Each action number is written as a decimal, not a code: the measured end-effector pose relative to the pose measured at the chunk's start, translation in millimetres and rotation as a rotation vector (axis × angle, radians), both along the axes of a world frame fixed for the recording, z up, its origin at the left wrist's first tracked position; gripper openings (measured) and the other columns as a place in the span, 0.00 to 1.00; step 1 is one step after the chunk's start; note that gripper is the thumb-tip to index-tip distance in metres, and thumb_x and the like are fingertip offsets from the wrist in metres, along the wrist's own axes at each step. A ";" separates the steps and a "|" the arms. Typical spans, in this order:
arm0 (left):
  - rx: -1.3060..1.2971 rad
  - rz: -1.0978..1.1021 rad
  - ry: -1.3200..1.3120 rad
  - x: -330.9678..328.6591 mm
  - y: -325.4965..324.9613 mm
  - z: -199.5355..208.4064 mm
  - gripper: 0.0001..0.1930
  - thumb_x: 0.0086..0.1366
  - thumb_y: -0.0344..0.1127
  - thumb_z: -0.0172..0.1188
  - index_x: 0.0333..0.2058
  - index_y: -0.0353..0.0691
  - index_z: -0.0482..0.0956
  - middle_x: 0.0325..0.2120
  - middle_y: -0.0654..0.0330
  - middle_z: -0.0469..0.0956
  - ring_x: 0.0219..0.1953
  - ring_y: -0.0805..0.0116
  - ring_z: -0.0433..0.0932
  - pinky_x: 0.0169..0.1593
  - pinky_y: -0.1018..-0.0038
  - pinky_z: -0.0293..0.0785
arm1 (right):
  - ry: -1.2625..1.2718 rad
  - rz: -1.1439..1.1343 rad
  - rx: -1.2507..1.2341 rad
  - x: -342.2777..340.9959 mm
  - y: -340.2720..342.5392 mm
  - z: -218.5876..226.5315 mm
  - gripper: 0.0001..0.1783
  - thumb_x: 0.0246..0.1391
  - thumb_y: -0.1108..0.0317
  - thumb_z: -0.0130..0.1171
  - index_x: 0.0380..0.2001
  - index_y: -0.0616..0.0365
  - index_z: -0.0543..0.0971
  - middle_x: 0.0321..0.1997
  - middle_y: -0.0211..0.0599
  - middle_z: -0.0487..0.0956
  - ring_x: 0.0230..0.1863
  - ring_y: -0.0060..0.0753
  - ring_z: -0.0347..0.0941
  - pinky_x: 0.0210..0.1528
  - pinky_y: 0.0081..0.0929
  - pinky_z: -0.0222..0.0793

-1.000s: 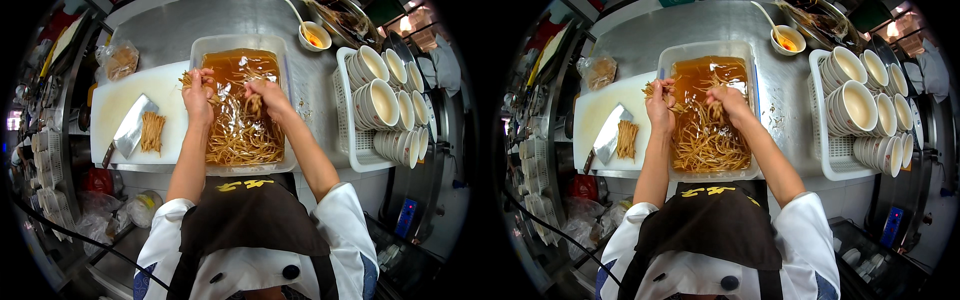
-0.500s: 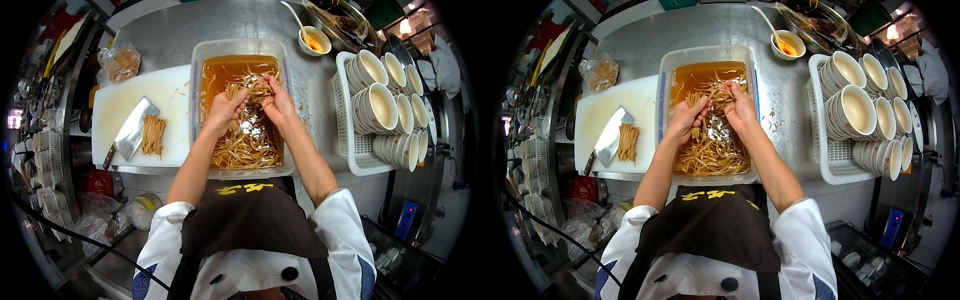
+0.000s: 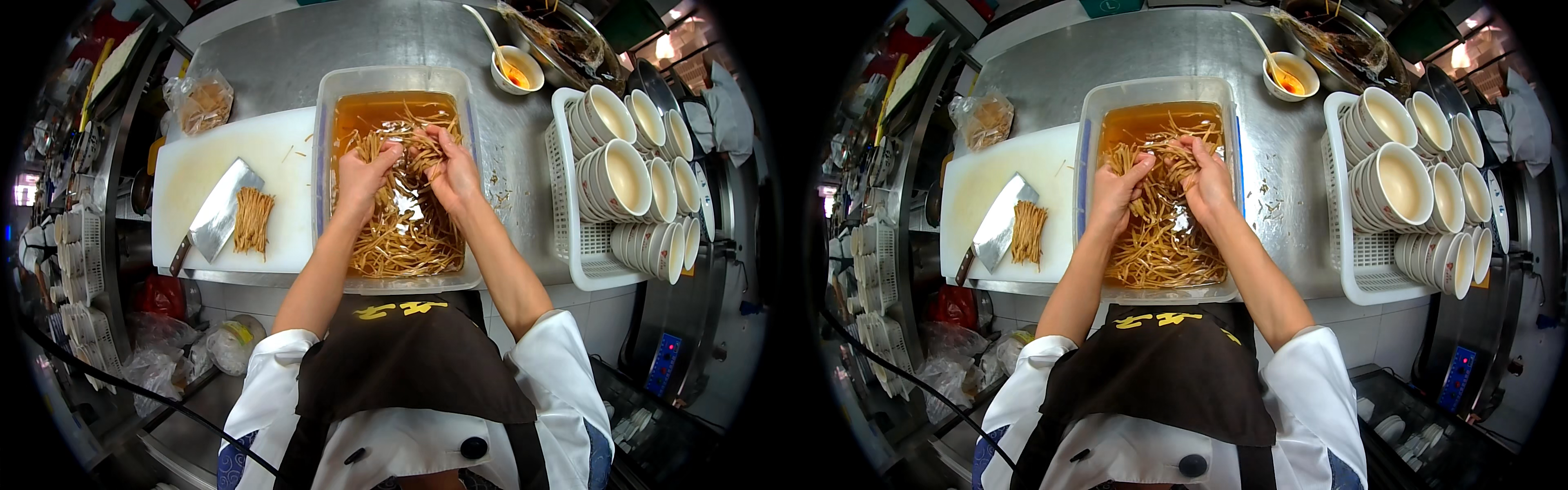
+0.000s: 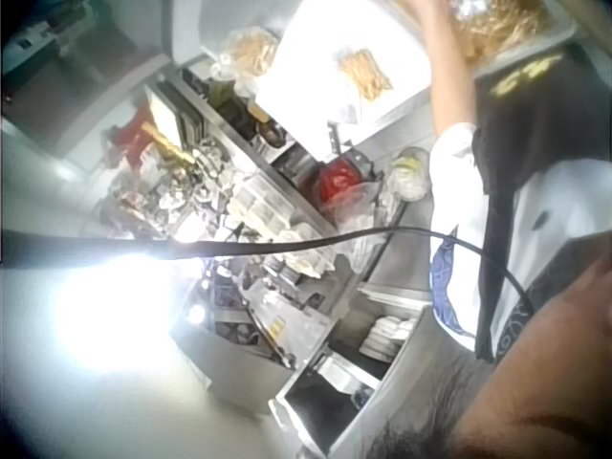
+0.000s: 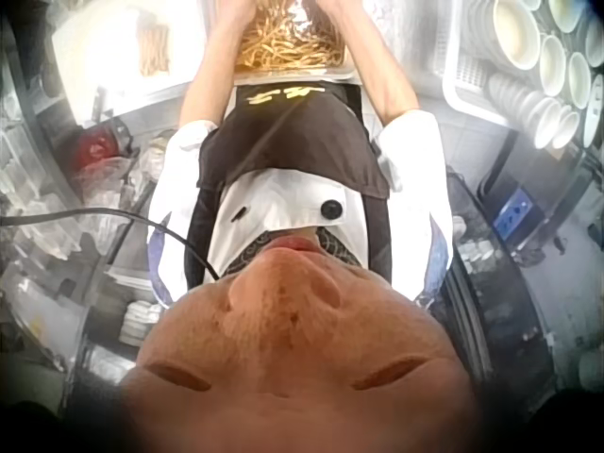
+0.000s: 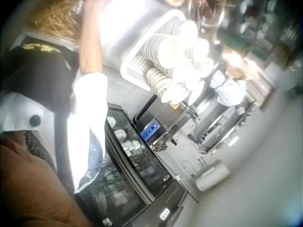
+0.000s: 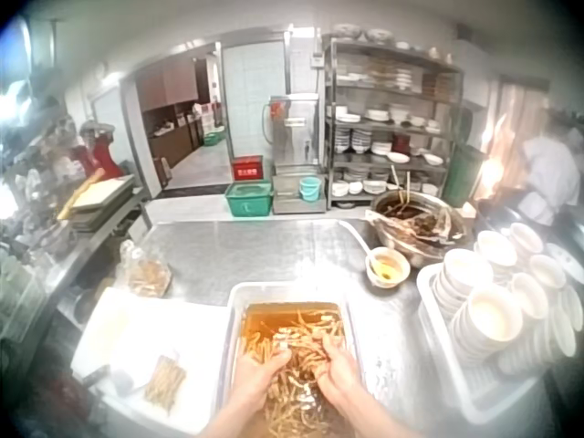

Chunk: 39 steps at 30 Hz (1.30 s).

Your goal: The person sorts through food strips in a container of liquid by hand, picking up small bundles and placing them onto a white cutting board next to a cleaver.

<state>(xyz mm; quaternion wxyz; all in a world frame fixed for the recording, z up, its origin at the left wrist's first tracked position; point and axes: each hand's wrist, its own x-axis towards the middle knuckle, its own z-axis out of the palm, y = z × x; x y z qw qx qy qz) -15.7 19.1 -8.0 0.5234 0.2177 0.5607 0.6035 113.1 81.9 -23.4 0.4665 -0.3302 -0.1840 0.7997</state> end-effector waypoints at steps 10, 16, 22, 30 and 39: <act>0.171 0.097 0.226 -0.3 2.9 -15.2 0.09 0.52 0.28 0.64 0.32 0.33 0.77 0.26 0.63 0.77 0.27 0.78 0.72 0.32 0.82 0.69 | 0.025 0.064 0.025 -3.9 -7.6 6.7 0.13 0.62 0.66 0.40 0.39 0.64 0.71 0.41 0.41 0.74 0.44 0.33 0.72 0.50 0.32 0.70; 0.222 0.071 0.461 4.0 0.8 -9.8 0.07 0.52 0.29 0.64 0.29 0.33 0.78 0.25 0.65 0.77 0.26 0.80 0.71 0.32 0.82 0.67 | 0.013 0.111 0.029 -4.5 -8.7 5.3 0.14 0.62 0.66 0.41 0.40 0.65 0.71 0.40 0.40 0.74 0.42 0.32 0.73 0.47 0.29 0.71; 0.263 0.255 0.190 -0.8 3.3 -6.3 0.07 0.54 0.29 0.63 0.30 0.35 0.77 0.24 0.66 0.75 0.26 0.81 0.71 0.32 0.83 0.67 | -1.074 0.253 0.716 -2.7 -5.2 -8.3 0.11 0.55 0.65 0.51 0.38 0.60 0.75 0.28 0.43 0.77 0.33 0.34 0.74 0.34 0.27 0.67; 0.201 -0.040 0.162 -4.6 -0.8 -0.2 0.05 0.56 0.29 0.60 0.30 0.36 0.76 0.26 0.67 0.74 0.26 0.81 0.70 0.30 0.84 0.65 | -0.921 0.299 0.859 3.6 -7.1 14.8 0.12 0.56 0.67 0.50 0.41 0.61 0.74 0.32 0.44 0.78 0.32 0.35 0.75 0.36 0.28 0.68; 0.265 -0.001 0.219 -3.5 1.7 -12.2 0.08 0.57 0.32 0.61 0.33 0.36 0.76 0.27 0.66 0.75 0.28 0.79 0.72 0.33 0.83 0.68 | -0.842 0.362 0.892 0.9 -8.0 7.3 0.15 0.56 0.69 0.48 0.46 0.58 0.72 0.41 0.43 0.77 0.42 0.34 0.73 0.43 0.26 0.66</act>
